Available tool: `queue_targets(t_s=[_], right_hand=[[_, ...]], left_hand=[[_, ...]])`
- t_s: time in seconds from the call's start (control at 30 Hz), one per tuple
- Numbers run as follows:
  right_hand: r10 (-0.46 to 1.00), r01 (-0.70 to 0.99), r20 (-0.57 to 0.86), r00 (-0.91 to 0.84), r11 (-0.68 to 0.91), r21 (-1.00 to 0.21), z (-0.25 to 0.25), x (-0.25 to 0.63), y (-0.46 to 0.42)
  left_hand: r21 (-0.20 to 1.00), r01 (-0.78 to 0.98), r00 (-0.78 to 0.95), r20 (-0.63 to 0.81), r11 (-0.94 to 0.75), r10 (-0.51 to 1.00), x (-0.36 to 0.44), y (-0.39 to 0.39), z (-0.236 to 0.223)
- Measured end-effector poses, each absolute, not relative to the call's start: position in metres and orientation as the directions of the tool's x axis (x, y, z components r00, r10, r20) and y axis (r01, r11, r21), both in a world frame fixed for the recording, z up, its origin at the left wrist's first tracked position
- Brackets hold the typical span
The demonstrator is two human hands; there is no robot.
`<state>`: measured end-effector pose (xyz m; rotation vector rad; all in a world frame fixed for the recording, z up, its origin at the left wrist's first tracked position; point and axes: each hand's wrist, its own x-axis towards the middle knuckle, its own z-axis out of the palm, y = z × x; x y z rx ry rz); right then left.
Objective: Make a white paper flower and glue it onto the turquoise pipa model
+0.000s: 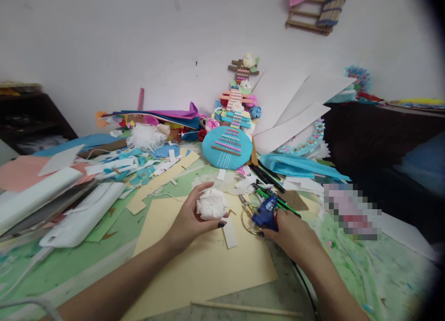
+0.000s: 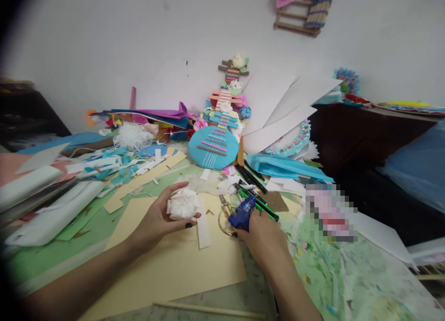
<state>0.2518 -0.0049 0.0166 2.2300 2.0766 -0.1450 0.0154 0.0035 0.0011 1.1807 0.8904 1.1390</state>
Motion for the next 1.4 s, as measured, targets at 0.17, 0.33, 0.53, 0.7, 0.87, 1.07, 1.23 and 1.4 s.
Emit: queue_targets(t_s=[0.17, 0.33, 0.53, 0.7, 0.87, 1.07, 1.23, 1.4], right_hand=[[0.987, 0.998, -0.150, 0.050, -0.054, -0.019, 0.011, 0.250, -0.002], [0.992, 0.998, -0.121, 0.047, -0.051, -0.027, 0.019, 0.248, -0.005], [0.994, 0.995, -0.024, 0.103, -0.103, -0.005, 0.021, 0.248, -0.006], [0.982, 0.997, 0.176, 0.063, -0.053, -0.061, 0.022, 0.252, -0.003], [0.952, 0.752, 0.301, -0.057, 0.239, -0.615, 0.036, 0.254, -0.011], [0.925, -0.005, 0.094, -0.368, 0.099, -0.995, 0.033, 0.243, -0.029], [0.868, 0.054, -0.038, -0.495, -0.013, -0.998, 0.022, 0.230, -0.031], [0.856, 0.113, -0.034, -0.515, 0.028, -0.993, 0.015, 0.228, -0.031]], left_hand=[[0.983, -0.182, 0.246, 0.059, -0.014, 0.968, 0.015, 0.002, 0.003], [0.984, -0.175, 0.199, 0.047, -0.011, 0.979, 0.019, -0.001, 0.006], [0.990, -0.141, 0.194, 0.031, -0.003, 0.980, 0.020, -0.002, 0.007], [0.990, -0.144, 0.230, 0.026, 0.007, 0.973, 0.018, 0.001, 0.002], [0.986, -0.165, 0.262, 0.023, 0.022, 0.965, 0.016, 0.003, 0.001], [0.978, -0.209, 0.303, 0.039, 0.026, 0.952, 0.017, 0.003, 0.002], [0.979, -0.205, 0.286, 0.071, -0.011, 0.956, 0.017, 0.003, -0.001], [0.981, -0.194, 0.305, 0.069, -0.009, 0.950, 0.017, 0.002, -0.002]])
